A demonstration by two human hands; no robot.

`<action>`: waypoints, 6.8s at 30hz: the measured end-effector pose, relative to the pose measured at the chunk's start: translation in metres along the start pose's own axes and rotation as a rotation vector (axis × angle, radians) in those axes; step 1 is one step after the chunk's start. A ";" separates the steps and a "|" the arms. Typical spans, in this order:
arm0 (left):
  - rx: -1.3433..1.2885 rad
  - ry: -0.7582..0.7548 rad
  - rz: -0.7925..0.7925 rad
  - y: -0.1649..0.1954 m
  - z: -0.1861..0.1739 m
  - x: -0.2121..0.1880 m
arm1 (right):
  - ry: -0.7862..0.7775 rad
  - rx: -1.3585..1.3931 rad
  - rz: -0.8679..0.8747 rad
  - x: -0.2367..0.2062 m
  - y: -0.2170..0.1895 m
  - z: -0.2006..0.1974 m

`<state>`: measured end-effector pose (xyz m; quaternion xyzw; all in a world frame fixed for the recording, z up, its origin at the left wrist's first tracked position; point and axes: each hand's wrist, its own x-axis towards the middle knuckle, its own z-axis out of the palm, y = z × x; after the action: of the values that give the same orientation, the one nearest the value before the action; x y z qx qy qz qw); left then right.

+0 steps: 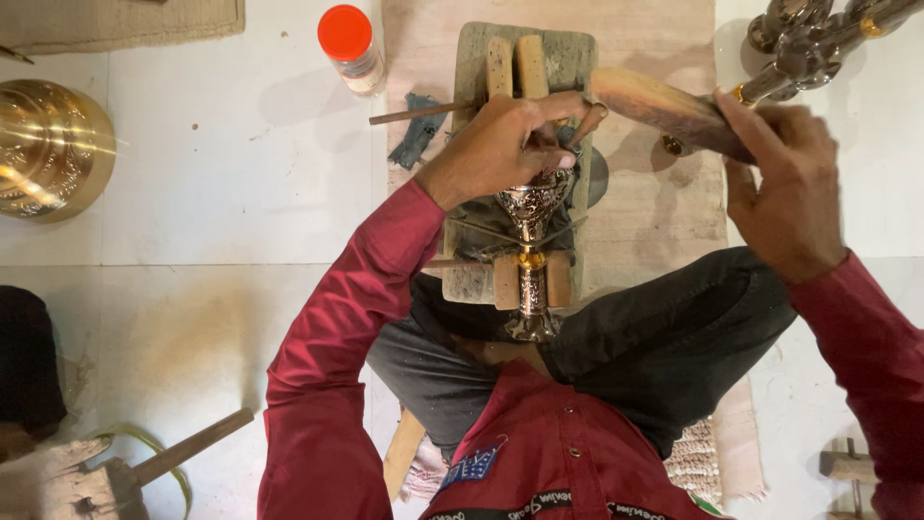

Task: The person sits cross-legged on the floor with an ornate metal vase held in a wooden fixture on their lap. They hold a small punch against the vase's surface with one hand and repeatedly strike it with a wooden mallet held in the other hand, working around the vase's decorated body and repositioning the vase between strikes.

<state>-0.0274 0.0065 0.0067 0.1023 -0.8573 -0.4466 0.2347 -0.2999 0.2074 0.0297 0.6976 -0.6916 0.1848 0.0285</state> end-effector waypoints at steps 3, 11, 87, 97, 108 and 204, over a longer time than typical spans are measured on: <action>-0.091 0.129 0.181 0.000 0.003 -0.009 | -0.092 0.143 0.193 0.003 -0.007 0.000; -0.084 0.214 -0.149 0.003 0.009 -0.023 | -0.087 -0.031 -0.063 0.036 -0.014 -0.008; -0.239 0.069 0.078 -0.012 -0.004 -0.012 | 0.065 0.133 -0.045 0.024 -0.007 -0.004; -0.147 0.191 -0.065 -0.014 0.004 -0.028 | -0.230 -0.149 -0.141 0.019 -0.002 0.005; -0.246 0.300 -0.136 -0.008 0.014 -0.037 | -0.032 0.066 -0.229 0.067 -0.014 -0.038; -0.232 0.707 -0.357 -0.025 0.112 -0.143 | -0.180 0.960 0.484 -0.160 -0.136 0.116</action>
<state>0.0411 0.1275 -0.1135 0.3694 -0.6366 -0.5114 0.4437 -0.1374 0.3310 -0.0965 0.4662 -0.6700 0.4208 -0.3959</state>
